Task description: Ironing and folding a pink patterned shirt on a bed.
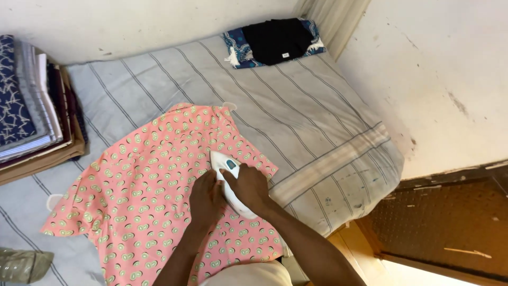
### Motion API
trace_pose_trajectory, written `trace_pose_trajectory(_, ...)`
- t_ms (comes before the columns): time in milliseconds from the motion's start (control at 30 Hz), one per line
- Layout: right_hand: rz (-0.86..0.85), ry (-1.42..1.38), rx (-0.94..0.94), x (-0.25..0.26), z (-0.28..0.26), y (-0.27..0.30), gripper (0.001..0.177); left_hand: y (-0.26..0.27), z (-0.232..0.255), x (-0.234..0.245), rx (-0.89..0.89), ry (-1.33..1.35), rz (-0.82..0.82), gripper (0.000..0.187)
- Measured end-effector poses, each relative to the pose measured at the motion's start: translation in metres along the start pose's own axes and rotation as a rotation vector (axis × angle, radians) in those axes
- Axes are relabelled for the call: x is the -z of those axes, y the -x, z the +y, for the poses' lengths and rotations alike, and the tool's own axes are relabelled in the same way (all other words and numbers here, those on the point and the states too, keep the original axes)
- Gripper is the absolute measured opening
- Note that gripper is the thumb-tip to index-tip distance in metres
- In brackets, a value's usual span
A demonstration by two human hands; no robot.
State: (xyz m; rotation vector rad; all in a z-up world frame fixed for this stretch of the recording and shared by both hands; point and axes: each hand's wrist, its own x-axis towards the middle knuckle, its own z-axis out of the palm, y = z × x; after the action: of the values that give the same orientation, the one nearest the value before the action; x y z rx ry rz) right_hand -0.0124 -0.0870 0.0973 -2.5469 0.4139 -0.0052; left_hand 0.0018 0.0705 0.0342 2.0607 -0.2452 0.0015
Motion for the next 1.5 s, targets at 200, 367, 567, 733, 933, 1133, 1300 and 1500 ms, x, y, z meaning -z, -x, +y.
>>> trace_pose_trajectory(200,0.062,0.039,-0.043,-0.008,0.015,-0.057,0.066,-0.005,-0.023,-0.034,-0.477,-0.364,-0.044,0.075)
trace_pose_trajectory(367,0.203,0.124,-0.012,-0.011,0.023,-0.108,0.068,0.002,-0.028,-0.030,-0.438,-0.561,-0.107,0.087)
trace_pose_trajectory(567,0.051,0.108,-0.139,0.015,0.045,-0.094,0.069,0.000,-0.035,-0.033,-0.451,-0.533,-0.103,0.087)
trace_pose_trajectory(733,0.165,0.121,-0.216,0.025,0.084,-0.086,0.070,0.002,-0.033,-0.031,-0.468,-0.540,-0.090,0.084)
trace_pose_trajectory(933,0.097,0.012,-0.324,0.047,0.096,-0.064,0.068,-0.005,-0.031,-0.036,-0.493,-0.528,-0.055,0.081)
trace_pose_trajectory(1133,-0.149,-0.117,-0.305,0.058,0.100,-0.046,0.074,0.012,-0.021,-0.019,-0.483,-0.598,-0.118,0.080)
trace_pose_trajectory(1300,-0.130,-0.047,0.032,0.038,0.084,-0.045,0.072,0.040,-0.019,-0.012,-0.478,-0.549,-0.159,0.083)
trace_pose_trajectory(1500,-0.053,0.065,0.005,0.005,0.038,-0.095,0.070,0.060,-0.024,-0.017,-0.470,-0.597,-0.200,0.080)
